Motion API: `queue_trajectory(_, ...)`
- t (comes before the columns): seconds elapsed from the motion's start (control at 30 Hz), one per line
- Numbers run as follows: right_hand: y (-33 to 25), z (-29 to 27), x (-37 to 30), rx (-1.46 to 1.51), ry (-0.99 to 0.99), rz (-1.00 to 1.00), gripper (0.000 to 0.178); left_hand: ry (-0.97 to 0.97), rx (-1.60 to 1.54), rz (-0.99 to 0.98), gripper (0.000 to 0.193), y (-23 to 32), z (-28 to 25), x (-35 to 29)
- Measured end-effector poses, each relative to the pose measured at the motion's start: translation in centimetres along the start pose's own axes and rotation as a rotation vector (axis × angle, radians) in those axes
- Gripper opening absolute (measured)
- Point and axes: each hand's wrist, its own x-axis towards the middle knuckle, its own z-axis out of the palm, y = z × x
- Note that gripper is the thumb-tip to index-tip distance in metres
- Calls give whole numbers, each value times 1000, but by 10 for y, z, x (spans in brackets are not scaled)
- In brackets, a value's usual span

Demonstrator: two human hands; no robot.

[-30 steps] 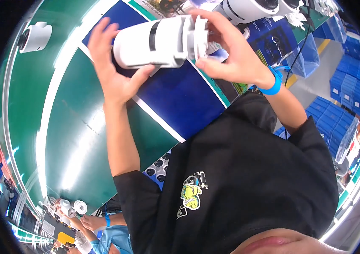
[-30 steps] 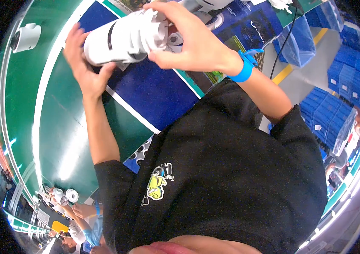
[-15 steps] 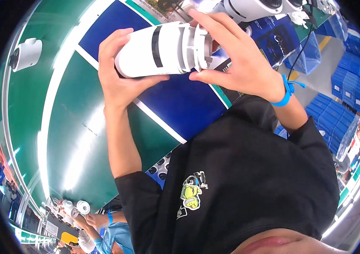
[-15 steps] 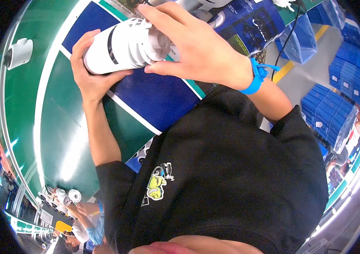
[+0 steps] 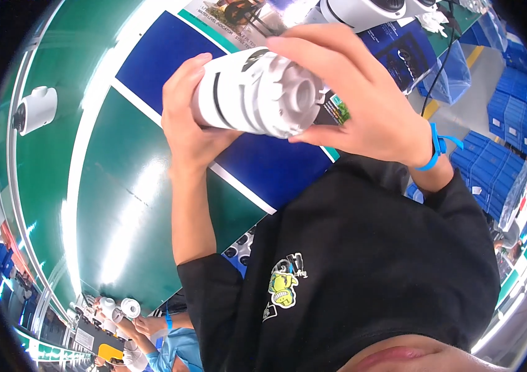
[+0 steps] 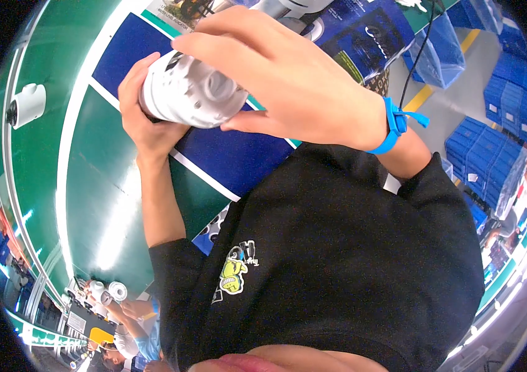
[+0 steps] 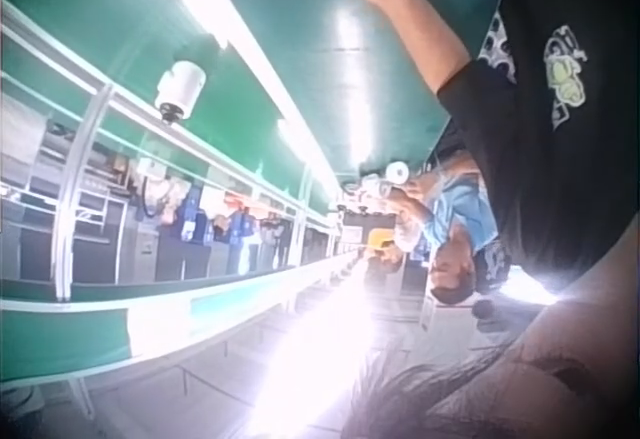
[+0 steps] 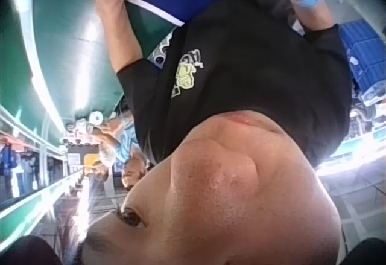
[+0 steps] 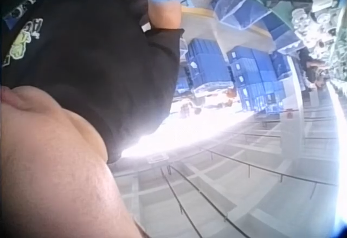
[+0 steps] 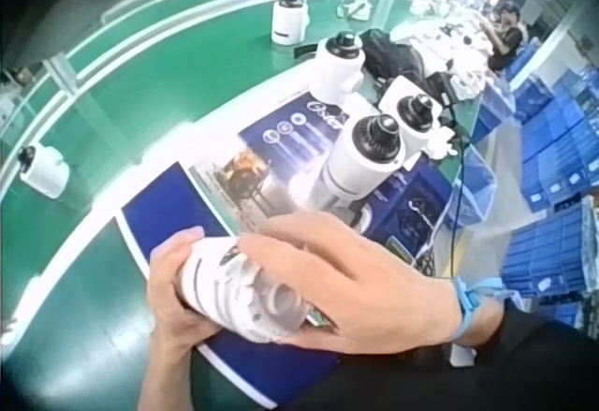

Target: Assembling the internal components, wiring, and housings of security cameras on an industrial assembly line.

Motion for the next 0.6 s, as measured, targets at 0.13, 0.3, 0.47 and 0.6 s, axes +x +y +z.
queue_trajectory(0.13, -12, 0, 3, 82, 85, -13, 72, 34, 1, 50, 87, -4, -5, -4)
queue_trajectory(0.3, -45, 13, 7, 57, 134, 11, 63, 86, -87, 85, 86, -16, -18, -19)
queue_trajectory(0.47, -57, 21, 1, 6, 199, -49, 64, 149, -116, 103, 78, -13, -17, -22)
queue_trajectory(0.6, -54, 24, 1, 0, 234, -101, 67, 124, -50, 153, 76, -7, -21, -11)
